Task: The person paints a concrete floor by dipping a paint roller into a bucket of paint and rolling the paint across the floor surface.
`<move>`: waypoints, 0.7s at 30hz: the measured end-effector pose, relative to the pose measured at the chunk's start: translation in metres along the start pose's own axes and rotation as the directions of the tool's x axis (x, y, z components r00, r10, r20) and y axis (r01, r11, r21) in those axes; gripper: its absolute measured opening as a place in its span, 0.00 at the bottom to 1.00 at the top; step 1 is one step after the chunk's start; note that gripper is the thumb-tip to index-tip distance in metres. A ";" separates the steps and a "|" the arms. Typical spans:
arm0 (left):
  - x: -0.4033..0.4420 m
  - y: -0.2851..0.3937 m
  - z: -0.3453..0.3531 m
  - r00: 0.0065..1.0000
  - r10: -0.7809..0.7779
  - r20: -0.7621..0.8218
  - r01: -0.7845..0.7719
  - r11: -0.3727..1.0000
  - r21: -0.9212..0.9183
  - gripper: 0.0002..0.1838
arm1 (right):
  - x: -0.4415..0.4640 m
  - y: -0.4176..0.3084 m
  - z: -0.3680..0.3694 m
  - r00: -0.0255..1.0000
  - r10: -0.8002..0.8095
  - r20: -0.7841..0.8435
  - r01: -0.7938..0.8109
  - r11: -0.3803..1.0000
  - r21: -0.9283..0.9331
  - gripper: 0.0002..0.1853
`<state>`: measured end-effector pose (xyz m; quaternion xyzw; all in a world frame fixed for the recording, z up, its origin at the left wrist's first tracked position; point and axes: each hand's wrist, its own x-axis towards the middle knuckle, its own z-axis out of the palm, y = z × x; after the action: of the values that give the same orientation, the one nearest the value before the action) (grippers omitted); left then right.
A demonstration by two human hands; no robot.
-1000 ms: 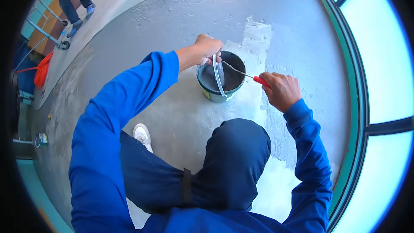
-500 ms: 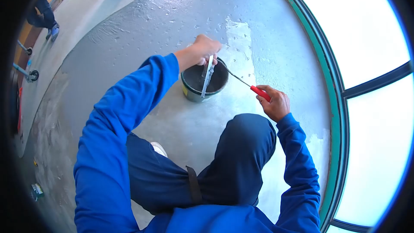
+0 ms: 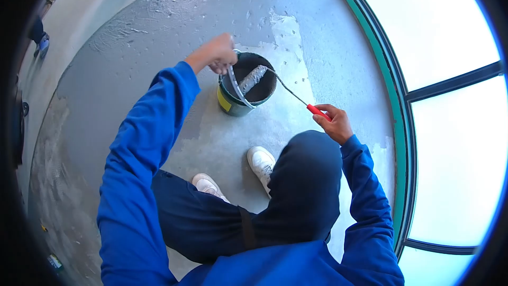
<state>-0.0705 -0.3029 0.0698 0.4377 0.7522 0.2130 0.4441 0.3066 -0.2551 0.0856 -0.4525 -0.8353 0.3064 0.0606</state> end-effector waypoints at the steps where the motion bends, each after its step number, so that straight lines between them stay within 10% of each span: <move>1: 0.003 -0.008 -0.006 1.000 -0.025 -0.003 0.025 0.996 0.089 0.06 | -0.002 0.000 0.001 1.000 0.006 0.006 -0.006 0.999 0.033 0.18; 11: -0.011 -0.089 -0.070 0.965 -0.164 -0.206 0.182 0.981 0.072 0.10 | 0.004 0.011 -0.007 0.893 0.192 0.407 -0.416 0.699 0.582 0.20; 16: -0.028 -0.119 -0.091 0.871 -0.231 -0.434 0.259 0.966 0.006 0.15 | 0.017 0.054 -0.004 0.703 -0.078 0.707 -0.660 0.299 0.689 0.21; 21: -0.042 -0.187 -0.106 0.767 -0.237 -0.596 0.315 0.949 0.028 0.21 | -0.004 0.087 0.015 0.747 -0.210 0.631 -0.638 0.043 0.769 0.21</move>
<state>-0.2396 -0.4298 0.0121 0.2623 0.9201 0.2217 0.1885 0.3658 -0.2304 0.0255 -0.2939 -0.2813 0.9130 0.0293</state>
